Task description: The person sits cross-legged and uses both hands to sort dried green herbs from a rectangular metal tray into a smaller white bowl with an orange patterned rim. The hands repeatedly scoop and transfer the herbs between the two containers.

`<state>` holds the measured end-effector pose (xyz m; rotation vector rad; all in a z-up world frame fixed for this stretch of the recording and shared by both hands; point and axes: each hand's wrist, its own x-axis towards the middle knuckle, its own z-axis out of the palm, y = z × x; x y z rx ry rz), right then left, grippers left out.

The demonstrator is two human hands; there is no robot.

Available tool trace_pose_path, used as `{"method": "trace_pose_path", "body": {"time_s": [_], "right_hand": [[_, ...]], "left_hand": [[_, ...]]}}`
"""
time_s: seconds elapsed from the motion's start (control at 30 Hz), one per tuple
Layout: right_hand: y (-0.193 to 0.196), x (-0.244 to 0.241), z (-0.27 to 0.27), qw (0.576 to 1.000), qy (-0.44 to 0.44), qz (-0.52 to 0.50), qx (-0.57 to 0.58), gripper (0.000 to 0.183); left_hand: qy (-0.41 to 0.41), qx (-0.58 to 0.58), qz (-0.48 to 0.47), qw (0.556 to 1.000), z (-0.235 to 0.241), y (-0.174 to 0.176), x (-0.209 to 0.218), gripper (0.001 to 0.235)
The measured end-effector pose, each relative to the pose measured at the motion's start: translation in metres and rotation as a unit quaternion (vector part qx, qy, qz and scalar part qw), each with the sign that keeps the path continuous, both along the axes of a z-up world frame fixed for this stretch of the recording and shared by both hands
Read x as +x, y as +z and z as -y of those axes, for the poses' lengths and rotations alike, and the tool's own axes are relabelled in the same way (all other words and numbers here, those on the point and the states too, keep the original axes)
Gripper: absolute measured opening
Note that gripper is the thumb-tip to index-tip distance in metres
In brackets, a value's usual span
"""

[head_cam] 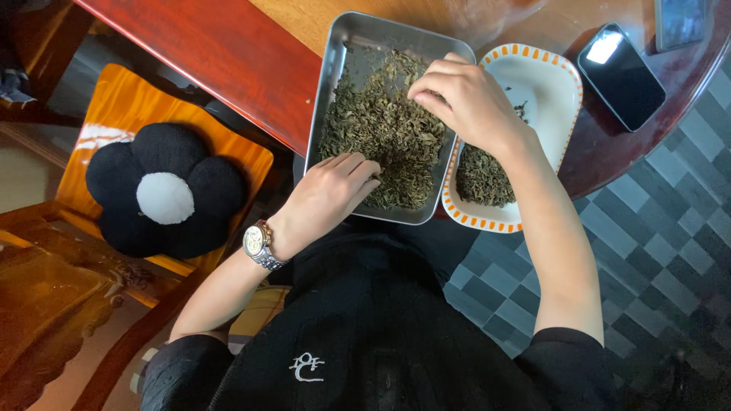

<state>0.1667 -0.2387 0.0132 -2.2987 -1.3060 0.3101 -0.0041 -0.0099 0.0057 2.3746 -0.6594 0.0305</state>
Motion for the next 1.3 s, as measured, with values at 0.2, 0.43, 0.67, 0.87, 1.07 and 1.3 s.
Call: {"method": "trace_pose_path", "body": {"time_s": [0.2, 0.43, 0.67, 0.87, 1.07, 1.3], "right_hand": [[-0.005, 0.002, 0.008, 0.990, -0.016, 0.140, -0.019, 0.004], [-0.012, 0.000, 0.003, 0.986, 0.012, 0.158, -0.043, 0.013], [-0.025, -0.001, -0.010, 0.972, 0.005, 0.185, -0.143, 0.018], [-0.026, -0.002, -0.011, 0.974, 0.005, 0.178, -0.141, 0.009], [-0.014, -0.003, 0.000, 0.998, -0.021, 0.059, -0.016, 0.009], [0.009, -0.030, 0.018, 0.982, -0.081, -0.084, 0.145, 0.017]], "left_hand": [[-0.003, 0.000, 0.002, 1.000, 0.003, -0.001, -0.002, 0.010], [0.004, -0.015, -0.002, 1.000, 0.005, -0.005, -0.002, 0.007], [0.011, -0.003, 0.010, 1.000, 0.006, -0.008, -0.003, 0.009], [0.009, 0.000, 0.009, 1.000, 0.005, -0.009, -0.003, 0.010], [0.007, -0.003, 0.014, 1.000, 0.004, -0.006, -0.002, 0.010], [0.002, -0.005, 0.005, 1.000, 0.004, -0.001, 0.000, 0.011]]}}
